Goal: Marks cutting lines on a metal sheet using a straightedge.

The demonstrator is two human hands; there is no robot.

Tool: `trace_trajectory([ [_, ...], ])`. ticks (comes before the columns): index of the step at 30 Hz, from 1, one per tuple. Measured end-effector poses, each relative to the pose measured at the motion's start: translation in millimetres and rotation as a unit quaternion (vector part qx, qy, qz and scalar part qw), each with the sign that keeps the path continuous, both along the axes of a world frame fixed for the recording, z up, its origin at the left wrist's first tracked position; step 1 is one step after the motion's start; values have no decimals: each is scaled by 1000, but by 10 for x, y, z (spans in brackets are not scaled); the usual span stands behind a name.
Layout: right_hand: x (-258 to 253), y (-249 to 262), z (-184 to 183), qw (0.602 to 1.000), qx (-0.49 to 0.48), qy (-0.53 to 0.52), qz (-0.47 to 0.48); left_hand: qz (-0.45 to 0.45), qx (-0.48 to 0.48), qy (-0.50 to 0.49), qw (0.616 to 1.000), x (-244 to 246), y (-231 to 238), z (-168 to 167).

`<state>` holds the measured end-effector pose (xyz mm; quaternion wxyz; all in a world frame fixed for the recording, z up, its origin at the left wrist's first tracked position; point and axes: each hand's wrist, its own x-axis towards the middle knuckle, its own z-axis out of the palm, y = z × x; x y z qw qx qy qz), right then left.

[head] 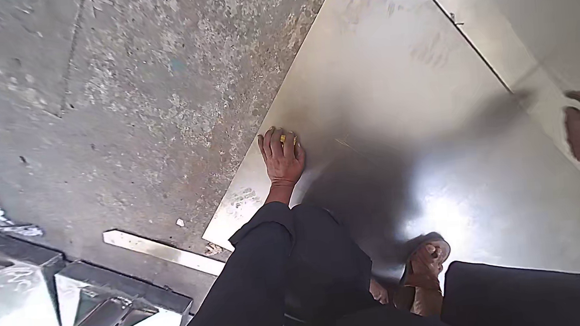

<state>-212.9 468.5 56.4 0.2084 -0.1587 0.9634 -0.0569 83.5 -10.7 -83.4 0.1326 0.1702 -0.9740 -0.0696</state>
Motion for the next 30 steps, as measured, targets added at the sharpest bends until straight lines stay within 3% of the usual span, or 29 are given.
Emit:
trace_trajectory([
  [3, -309, -843, -395, 976, -118, 15, 181, 11, 3, 0, 1000, -16, -9, -2],
  [6, -607, -1858, -736, 912, -179, 51, 367, 19, 16, 0, 1000, 16, -3, 15],
  [9, -806, -2578, -1152, 885, -199, 100, 410, 26, 29, 5, 999, -14, -23, 6],
  [12, -815, -2686, -1389, 886, -221, 118, 389, 35, 44, 12, 998, 4, -14, 1],
  [30, -857, -2693, -1315, 897, -96, 110, 417, 46, 112, 19, 992, 5, 9, 17],
])
